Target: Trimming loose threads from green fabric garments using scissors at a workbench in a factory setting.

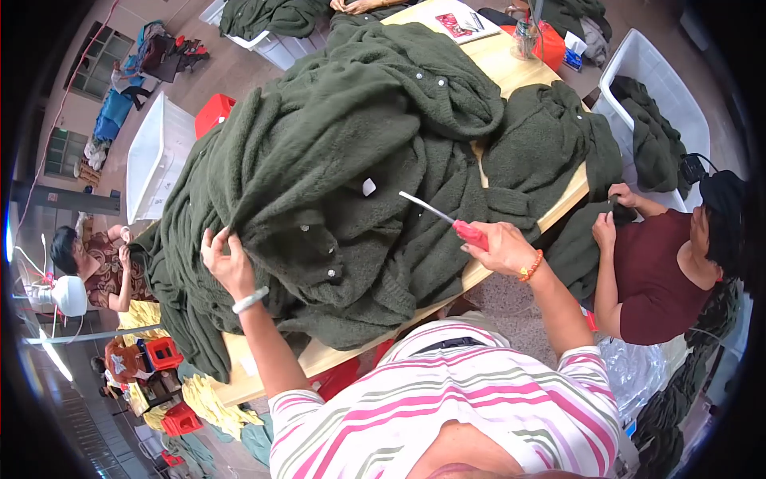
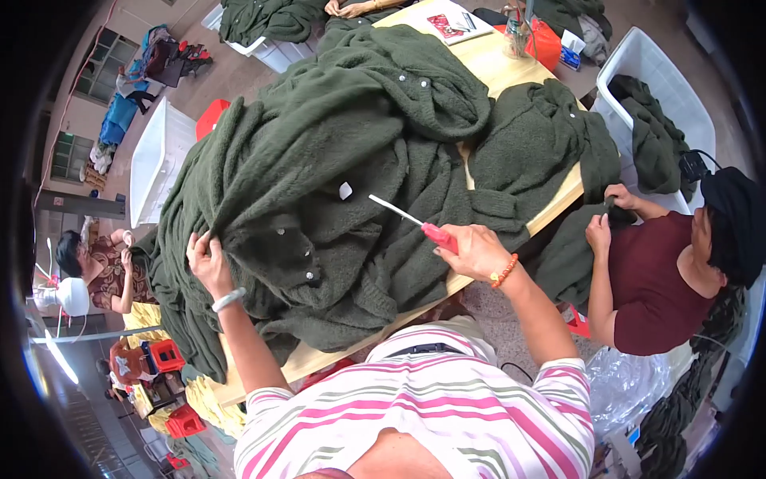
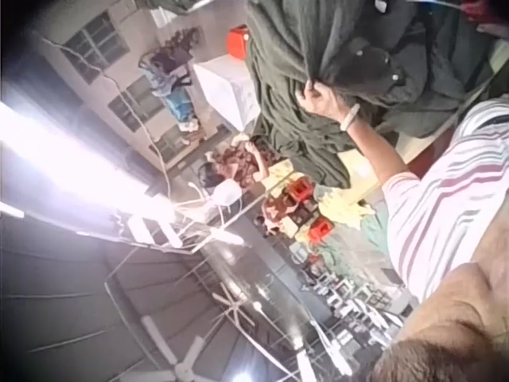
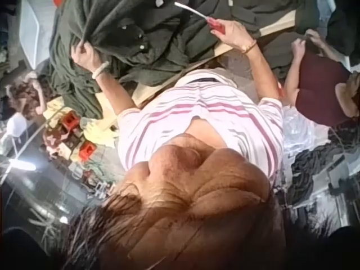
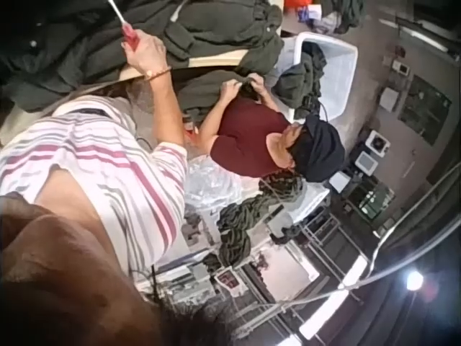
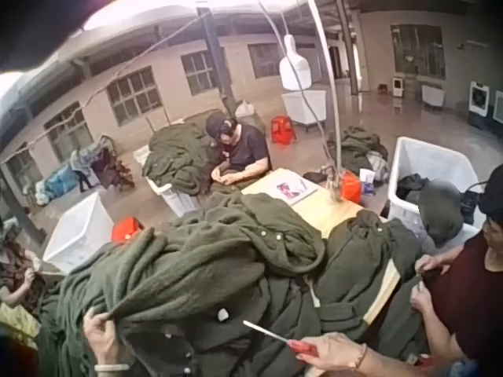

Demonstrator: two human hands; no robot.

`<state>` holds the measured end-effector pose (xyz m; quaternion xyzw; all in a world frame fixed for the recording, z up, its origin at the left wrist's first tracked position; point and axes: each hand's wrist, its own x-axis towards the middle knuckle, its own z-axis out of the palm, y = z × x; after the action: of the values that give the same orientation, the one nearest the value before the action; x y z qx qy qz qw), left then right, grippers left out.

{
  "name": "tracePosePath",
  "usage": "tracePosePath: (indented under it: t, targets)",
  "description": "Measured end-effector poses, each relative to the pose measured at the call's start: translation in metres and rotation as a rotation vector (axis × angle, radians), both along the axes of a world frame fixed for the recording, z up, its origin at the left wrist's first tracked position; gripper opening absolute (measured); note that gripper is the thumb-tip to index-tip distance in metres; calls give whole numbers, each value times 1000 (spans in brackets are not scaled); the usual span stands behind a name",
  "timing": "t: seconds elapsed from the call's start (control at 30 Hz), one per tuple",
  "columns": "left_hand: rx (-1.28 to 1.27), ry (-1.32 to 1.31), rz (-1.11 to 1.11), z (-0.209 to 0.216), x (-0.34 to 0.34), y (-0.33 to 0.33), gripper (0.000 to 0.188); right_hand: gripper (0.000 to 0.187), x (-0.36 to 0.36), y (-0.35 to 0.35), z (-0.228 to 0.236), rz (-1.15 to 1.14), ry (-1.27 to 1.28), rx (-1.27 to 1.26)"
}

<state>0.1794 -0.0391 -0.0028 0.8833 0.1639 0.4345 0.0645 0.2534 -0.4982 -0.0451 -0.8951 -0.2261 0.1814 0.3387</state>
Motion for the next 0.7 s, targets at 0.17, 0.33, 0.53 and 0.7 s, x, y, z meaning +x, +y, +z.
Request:
tracePosePath:
  t: [0.17,0.33,0.53,0.7]
  targets:
    - [-1212,65,-356,-32,-5,34,16,27,-8,38,-1,176,3,-24]
    - [-1526,-91,-665,29,-1,-5,16,20,-20,70,0,282,-36,-136]
    - [-1679,-147,-1048,108,-20,-100,21,18,-28,115,7,310,-226,-107]
    - [-1644,341,-1632,88,-63,-148,23,36,-13,122,-17,419,-669,206]
